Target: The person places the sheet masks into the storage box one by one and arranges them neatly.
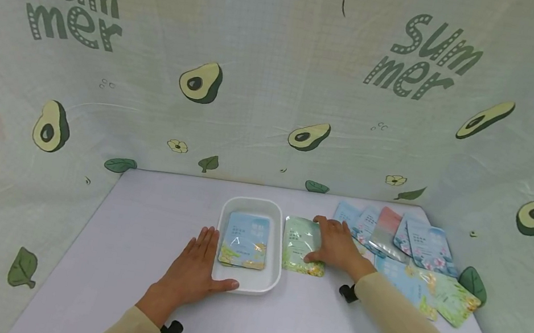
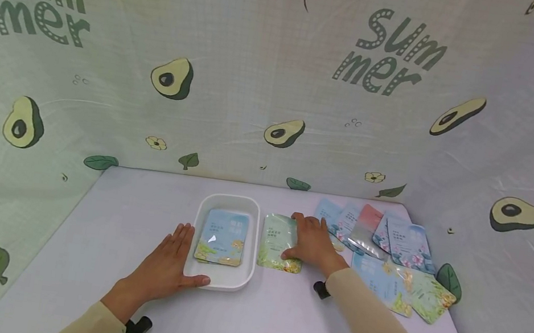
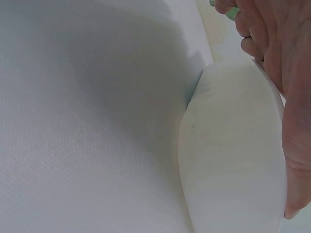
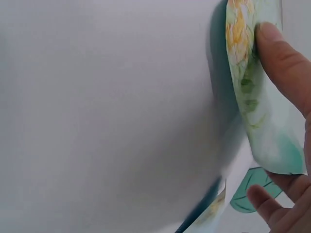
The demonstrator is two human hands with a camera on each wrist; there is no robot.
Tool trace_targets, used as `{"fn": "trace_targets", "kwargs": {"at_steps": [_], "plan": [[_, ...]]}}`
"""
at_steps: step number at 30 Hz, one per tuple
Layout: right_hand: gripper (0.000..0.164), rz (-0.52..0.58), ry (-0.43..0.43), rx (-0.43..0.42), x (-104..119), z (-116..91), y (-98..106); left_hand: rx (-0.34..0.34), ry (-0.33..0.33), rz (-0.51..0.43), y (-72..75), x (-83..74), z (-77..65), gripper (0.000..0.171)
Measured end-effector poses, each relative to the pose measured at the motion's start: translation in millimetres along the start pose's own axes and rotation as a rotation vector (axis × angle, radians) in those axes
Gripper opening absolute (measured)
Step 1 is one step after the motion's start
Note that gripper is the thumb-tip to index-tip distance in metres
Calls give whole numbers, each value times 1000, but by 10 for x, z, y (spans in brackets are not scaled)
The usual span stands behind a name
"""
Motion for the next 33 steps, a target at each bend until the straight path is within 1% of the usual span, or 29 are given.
{"fn": "trace_targets", "kwargs": {"at_steps": [2, 4, 6, 8, 13, 15, 17, 23, 25, 28, 33], "plan": [[113, 36, 17, -11, 31, -37, 7, -3, -2, -1, 2, 1, -2, 135], [114, 91, 11, -6, 70, -83, 22, 0, -1, 1, 5, -2, -3, 135], [110, 155, -8, -8, 113, -124, 41, 3, 0, 0, 7, -4, -3, 135], [100, 232, -55, -9, 145, -151, 65, 4, 1, -1, 3, -3, -1, 134], [62, 416, -208, -37, 166, -170, 142, 1, 3, 2, 2, -1, -3, 135], [54, 460, -246, -41, 169, -180, 166, 2, 5, 2, 4, -1, -4, 135], [53, 489, -264, -36, 163, -185, 166, 3, 5, 0, 7, -3, -7, 135], [56, 553, -266, -40, 173, -198, 171, 12, 5, 14, 5, -4, 1, 135], [57, 568, -270, -56, 186, -204, 192, 20, 9, 20, 5, -3, 7, 135], [56, 592, -268, -77, 206, -211, 232, 14, 7, 19, 2, 2, 17, 135], [56, 640, -265, -113, 218, -216, 310, 5, 4, 52, 3, -4, 23, 136]]}}
Point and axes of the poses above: each hand's wrist, its own z-axis towards the middle knuckle, its own y-axis out of the back of the hand, x = y × z, the point moved 2 cm from there along z, towards the middle knuckle, and after that the axes turned 5 degrees about z, right-handed, at the moved point
